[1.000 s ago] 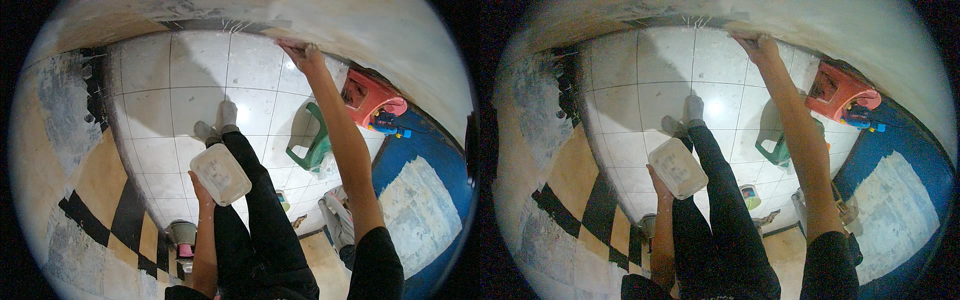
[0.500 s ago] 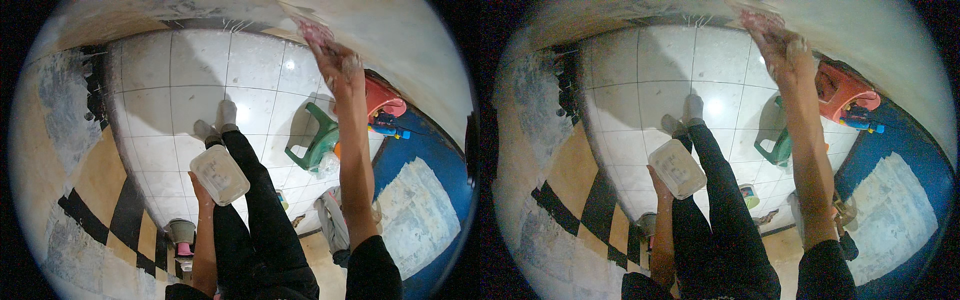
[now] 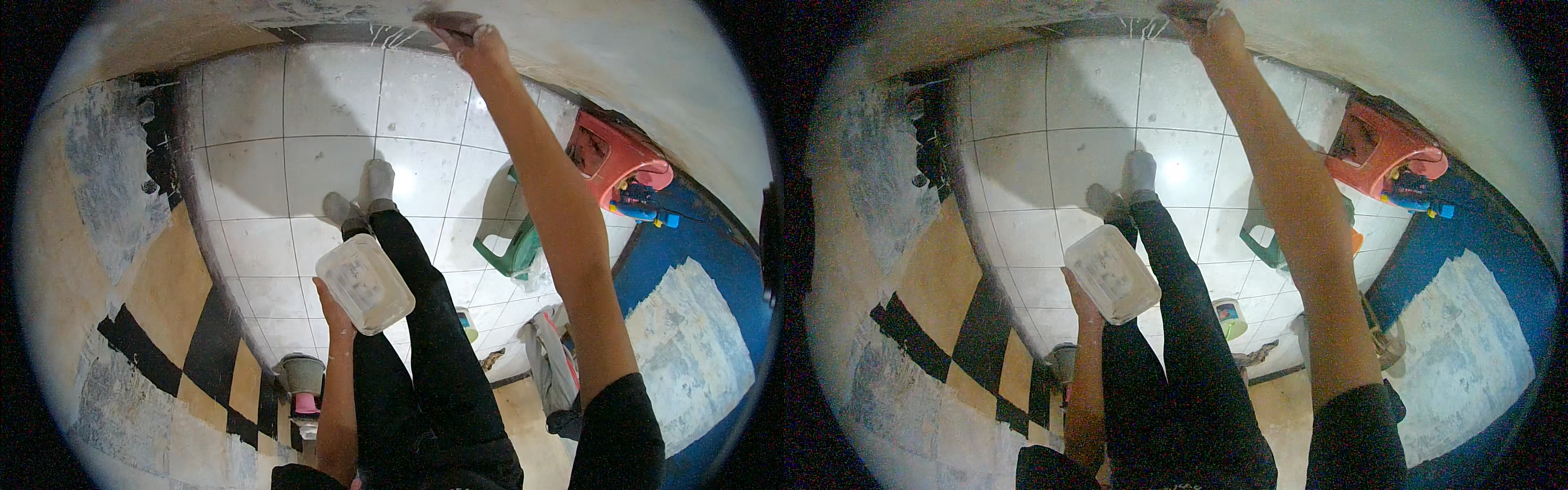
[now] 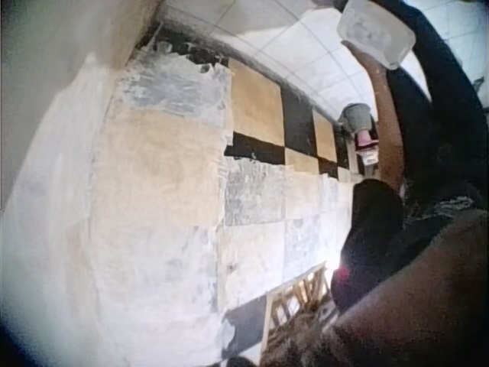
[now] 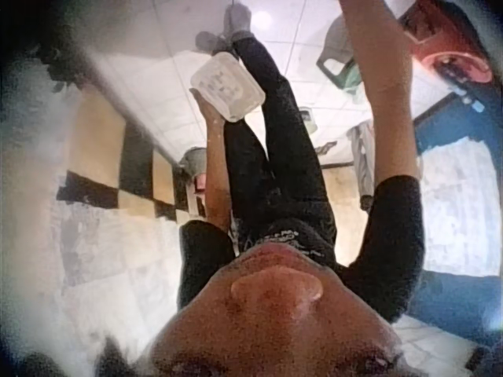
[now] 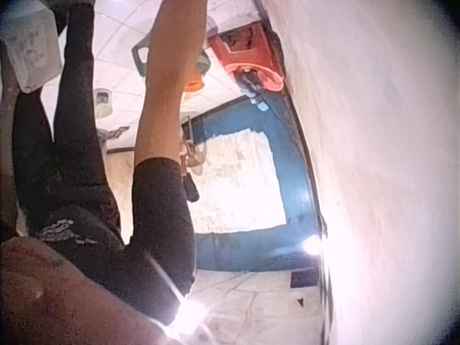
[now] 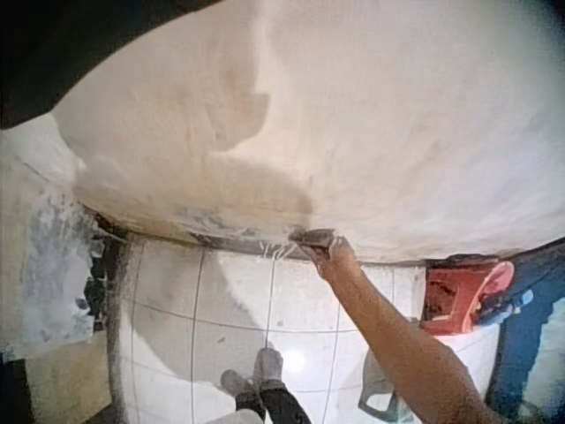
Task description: The person applies plaster to a wall using a putty knife and then scrapes the excess plaster back into a container.
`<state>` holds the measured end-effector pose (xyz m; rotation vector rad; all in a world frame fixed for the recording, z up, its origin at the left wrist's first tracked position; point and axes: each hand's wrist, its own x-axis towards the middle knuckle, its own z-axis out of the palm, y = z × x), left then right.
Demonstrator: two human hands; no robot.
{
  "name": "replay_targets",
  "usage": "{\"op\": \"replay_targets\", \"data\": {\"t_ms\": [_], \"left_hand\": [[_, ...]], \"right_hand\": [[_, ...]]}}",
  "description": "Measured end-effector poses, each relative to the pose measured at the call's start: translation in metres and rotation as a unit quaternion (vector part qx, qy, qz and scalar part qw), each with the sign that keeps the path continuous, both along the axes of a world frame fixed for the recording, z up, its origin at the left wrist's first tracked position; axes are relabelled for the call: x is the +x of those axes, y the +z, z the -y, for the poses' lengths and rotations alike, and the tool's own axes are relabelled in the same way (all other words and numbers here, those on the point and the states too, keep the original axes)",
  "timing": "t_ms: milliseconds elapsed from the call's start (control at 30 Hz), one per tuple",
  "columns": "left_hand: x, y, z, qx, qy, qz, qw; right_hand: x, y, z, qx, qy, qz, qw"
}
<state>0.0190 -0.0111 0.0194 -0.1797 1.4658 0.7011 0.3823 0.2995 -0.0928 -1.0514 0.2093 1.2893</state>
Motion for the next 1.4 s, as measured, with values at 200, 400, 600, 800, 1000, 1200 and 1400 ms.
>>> {"op": "replay_targets", "data": {"t_ms": [200, 400, 600, 800, 1000, 1200, 1400], "left_hand": [[0.003, -0.006, 0.002, 0.023, -0.024, 0.061, 0.998], [0.018, -0.006, -0.006, 0.025, -0.008, 0.096, 0.995], [0.044, -0.028, 0.016, 0.034, -0.002, 0.135, 0.990], [0.068, -0.024, 0.047, 0.031, -0.032, 0.097, 0.994], [0.083, -0.030, 0.062, 0.014, -0.031, 0.088, 0.996], [0.101, -0.019, 0.077, 0.010, -0.005, 0.041, 0.999], [0.135, -0.020, 0.090, 0.014, 0.005, 0.043, 0.999]], "right_hand": [[0.023, 0.081, 0.012, 0.044, 0.005, -0.062, 0.997], [-0.003, 0.195, 0.076, 0.045, 0.035, 0.055, 0.997], [0.029, 0.167, 0.165, -0.027, -0.048, 0.064, 0.996], [0.115, 0.040, 0.173, -0.018, -0.035, 0.059, 0.997], [0.173, 0.007, 0.099, -0.038, -0.027, 0.161, 0.986], [0.134, 0.086, 0.139, 0.122, 0.279, 0.557, 0.773], [0.141, 0.043, 0.170, -0.031, 0.083, 0.045, 0.995]]}}
